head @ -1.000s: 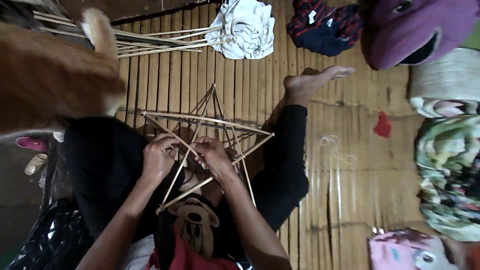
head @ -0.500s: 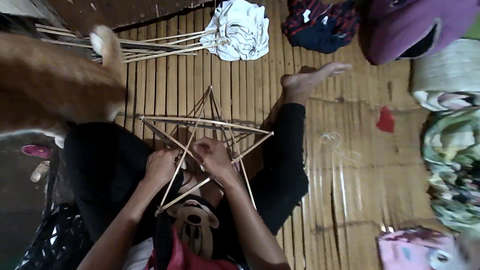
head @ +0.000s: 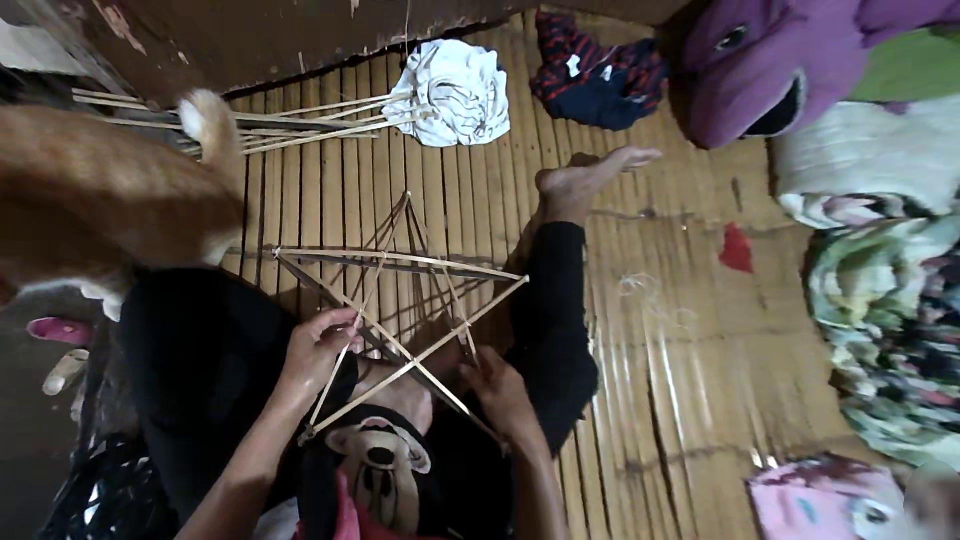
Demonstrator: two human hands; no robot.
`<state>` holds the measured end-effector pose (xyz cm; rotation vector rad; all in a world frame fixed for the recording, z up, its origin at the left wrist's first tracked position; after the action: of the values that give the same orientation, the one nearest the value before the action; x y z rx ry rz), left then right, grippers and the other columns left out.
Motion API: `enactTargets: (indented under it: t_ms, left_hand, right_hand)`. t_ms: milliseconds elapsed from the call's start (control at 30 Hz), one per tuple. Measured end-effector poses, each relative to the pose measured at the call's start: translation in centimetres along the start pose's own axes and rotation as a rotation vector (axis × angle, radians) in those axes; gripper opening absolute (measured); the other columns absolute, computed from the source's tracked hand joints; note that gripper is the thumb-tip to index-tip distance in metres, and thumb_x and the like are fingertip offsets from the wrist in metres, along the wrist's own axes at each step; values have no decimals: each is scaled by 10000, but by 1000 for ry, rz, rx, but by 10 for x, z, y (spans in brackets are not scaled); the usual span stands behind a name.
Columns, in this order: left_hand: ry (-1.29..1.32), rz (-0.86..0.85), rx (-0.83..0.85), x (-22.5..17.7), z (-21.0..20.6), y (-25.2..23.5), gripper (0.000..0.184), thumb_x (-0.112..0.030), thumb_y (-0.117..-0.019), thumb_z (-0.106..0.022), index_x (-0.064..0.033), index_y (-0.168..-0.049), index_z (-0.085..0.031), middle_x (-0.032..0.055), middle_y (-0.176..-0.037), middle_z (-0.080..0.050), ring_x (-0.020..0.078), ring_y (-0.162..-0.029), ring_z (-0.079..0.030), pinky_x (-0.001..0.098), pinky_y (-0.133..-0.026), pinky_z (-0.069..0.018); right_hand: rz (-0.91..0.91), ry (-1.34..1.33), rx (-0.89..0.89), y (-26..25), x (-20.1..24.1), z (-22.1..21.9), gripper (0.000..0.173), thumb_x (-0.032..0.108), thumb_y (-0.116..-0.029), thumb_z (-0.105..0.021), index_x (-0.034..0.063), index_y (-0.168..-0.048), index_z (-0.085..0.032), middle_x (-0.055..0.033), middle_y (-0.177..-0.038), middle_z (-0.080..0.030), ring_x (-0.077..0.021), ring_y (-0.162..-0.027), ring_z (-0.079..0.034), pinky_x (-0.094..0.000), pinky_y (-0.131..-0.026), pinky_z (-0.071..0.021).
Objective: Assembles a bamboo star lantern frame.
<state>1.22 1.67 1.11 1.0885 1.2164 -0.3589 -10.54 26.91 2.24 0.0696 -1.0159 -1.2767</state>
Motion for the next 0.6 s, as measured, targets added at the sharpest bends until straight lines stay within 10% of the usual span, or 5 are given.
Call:
enactTargets:
  t_ms: [200,400,600]
  left_hand:
    - [42,-159,-29,-39,0,10,239,49,-973,-559,40,-1179,-679,61,-1018,-732,103,-855,-711,244,-804,-601]
    - [25,-407,-106,-85,7,13,232,7,-927,-616,-51,-1105,-753,-8,-1083,-744,50,-978,-687,215,-873,-567]
    - [-33,-355,-27,-83,20,2,547,-265,-900,-683,-33,-1382,-572,34,-1333,-634,73,-1184,-602,246,-979,-510]
  right_hand:
    - [132,-428,-204,11,18,11,194,12,-996,-565,-32,-1156,-667,-85,-1005,-712,-101,-770,-702,-264,-685,-608]
    - [556,-594,-432,-5,46,41,225,-6,-973,-524,-62,-1149,-654,-45,-1084,-730,-64,-822,-718,-233,-721,-624]
    - [684,-715,-495,-26,62,52,216,-23,-959,-507,-51,-1115,-653,-39,-1074,-743,-86,-847,-732,-248,-723,-629]
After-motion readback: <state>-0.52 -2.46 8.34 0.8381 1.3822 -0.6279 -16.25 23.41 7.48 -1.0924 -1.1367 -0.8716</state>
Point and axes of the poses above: each hand's wrist, its own y-axis away from the middle knuckle, its own z-axis out of the back of the hand, x = y × z, the point moved 5 cm from there along -y, towards the middle knuckle
